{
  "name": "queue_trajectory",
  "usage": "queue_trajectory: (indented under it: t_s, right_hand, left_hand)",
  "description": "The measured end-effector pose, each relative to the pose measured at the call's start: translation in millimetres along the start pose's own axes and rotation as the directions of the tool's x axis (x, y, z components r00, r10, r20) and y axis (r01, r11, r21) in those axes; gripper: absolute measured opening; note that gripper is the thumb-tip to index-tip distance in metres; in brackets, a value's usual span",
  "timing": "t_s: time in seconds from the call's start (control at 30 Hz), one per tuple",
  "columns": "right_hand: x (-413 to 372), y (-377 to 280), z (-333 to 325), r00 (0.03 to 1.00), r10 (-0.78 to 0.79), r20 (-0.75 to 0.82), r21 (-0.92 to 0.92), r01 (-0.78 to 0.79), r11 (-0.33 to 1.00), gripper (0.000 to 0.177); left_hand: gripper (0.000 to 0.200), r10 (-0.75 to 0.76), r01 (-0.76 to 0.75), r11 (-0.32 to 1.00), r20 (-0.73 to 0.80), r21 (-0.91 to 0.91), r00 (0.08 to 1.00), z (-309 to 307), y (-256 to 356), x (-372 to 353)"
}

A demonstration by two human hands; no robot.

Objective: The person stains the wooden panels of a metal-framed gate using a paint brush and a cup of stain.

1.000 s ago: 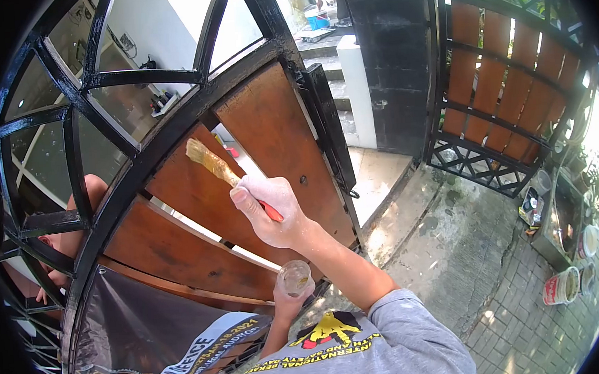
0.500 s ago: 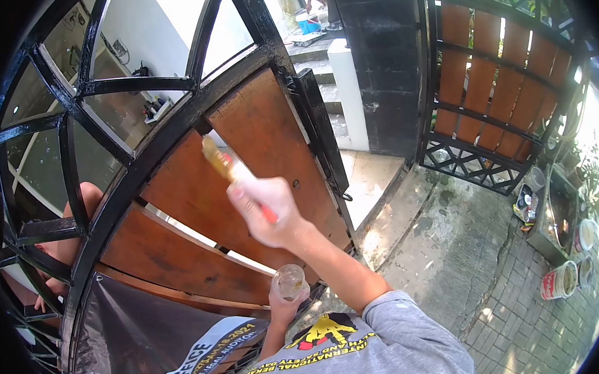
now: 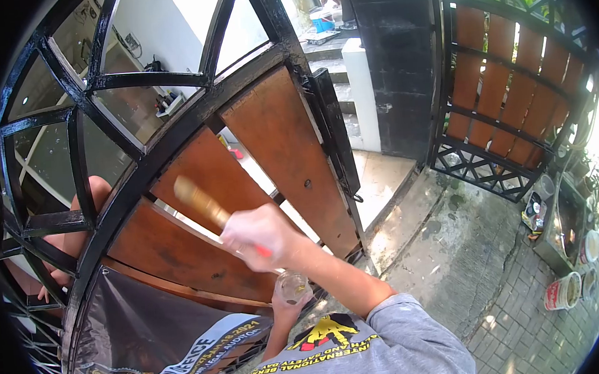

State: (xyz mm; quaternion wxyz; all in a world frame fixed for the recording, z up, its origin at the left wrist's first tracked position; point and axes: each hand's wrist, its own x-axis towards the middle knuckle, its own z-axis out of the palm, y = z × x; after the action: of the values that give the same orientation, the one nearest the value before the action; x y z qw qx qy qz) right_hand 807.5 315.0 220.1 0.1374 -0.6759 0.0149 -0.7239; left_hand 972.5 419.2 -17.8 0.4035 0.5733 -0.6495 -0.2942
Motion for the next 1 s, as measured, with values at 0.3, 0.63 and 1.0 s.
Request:
queue_trajectory:
  t_s: [0.3,0.63,1.0]
  right_hand:
    - [7,12,-28,0.995,0.072,-0.076,-0.306,-0.092,0.948,0.024]
    - [-21,-18,25,0.995,0.097,0.021,-0.170,-0.092,0.981,0.014]
    - [-5,-18,-7,0.982,0.124,0.143,-0.181,-0.098,0.979,0.014]
  left_hand:
    - [0.078,0.047,-0.046,0.998,0.024,-0.038,0.999,4,3,6]
    - [0.077,0.064,-0.066,0.997,0.047,0.049,0.997,3,11,0]
    - [0.072,0.054,-0.044,0.996,0.134,-0.078,0.990,20,20,6]
